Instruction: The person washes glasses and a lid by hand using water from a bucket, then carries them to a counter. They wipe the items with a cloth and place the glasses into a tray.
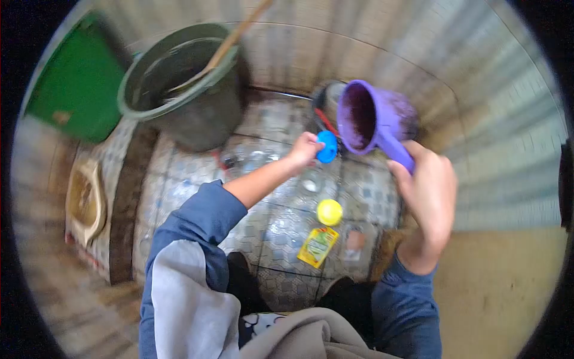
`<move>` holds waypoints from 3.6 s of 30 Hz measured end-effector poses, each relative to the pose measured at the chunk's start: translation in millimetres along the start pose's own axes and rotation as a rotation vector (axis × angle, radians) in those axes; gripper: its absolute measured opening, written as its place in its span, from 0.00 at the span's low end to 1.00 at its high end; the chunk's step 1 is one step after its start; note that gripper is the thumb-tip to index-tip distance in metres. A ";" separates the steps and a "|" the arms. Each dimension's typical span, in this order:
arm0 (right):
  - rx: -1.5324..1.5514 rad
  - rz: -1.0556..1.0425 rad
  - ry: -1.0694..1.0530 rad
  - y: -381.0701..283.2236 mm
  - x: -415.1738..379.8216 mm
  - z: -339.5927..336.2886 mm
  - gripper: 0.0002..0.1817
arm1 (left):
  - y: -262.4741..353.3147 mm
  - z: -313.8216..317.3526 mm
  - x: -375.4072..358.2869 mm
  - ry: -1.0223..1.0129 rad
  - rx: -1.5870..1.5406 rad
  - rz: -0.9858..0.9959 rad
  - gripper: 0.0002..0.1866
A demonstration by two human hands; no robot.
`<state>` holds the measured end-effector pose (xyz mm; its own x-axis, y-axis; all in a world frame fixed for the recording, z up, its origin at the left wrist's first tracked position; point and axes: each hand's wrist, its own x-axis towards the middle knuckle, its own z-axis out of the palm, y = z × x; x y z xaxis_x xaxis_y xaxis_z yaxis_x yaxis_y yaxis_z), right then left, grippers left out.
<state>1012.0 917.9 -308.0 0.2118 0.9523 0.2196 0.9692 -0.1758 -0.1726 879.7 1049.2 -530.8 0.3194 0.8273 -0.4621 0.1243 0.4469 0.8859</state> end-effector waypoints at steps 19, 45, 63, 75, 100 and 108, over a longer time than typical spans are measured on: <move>-0.004 -0.635 0.115 -313.2 121.6 147.2 0.15 | -235.7 -366.7 -288.0 2.028 0.566 -0.212 0.06; 1.414 -0.132 -0.276 -69.4 84.1 17.3 0.10 | -6.1 -53.7 -48.1 -0.183 1.196 0.592 0.24; 0.177 -0.041 -0.316 68.5 -10.1 102.4 0.16 | -138.8 37.2 13.1 0.303 0.651 0.321 0.41; 0.326 0.113 -0.313 121.7 -13.9 23.0 0.15 | -76.6 83.0 45.6 -0.253 -0.048 0.511 0.37; -0.031 0.240 -0.136 102.0 -20.1 8.8 0.12 | -97.7 150.5 53.8 -0.189 0.152 0.623 0.42; -0.147 0.186 -0.045 60.2 -3.4 7.3 0.15 | -72.7 122.3 47.7 -0.260 -0.282 0.215 0.32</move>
<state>1068.7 905.9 -326.2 0.3856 0.9098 0.1538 0.9227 -0.3802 -0.0638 1000.8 1014.5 -612.4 0.5404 0.8146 -0.2106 -0.2207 0.3788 0.8988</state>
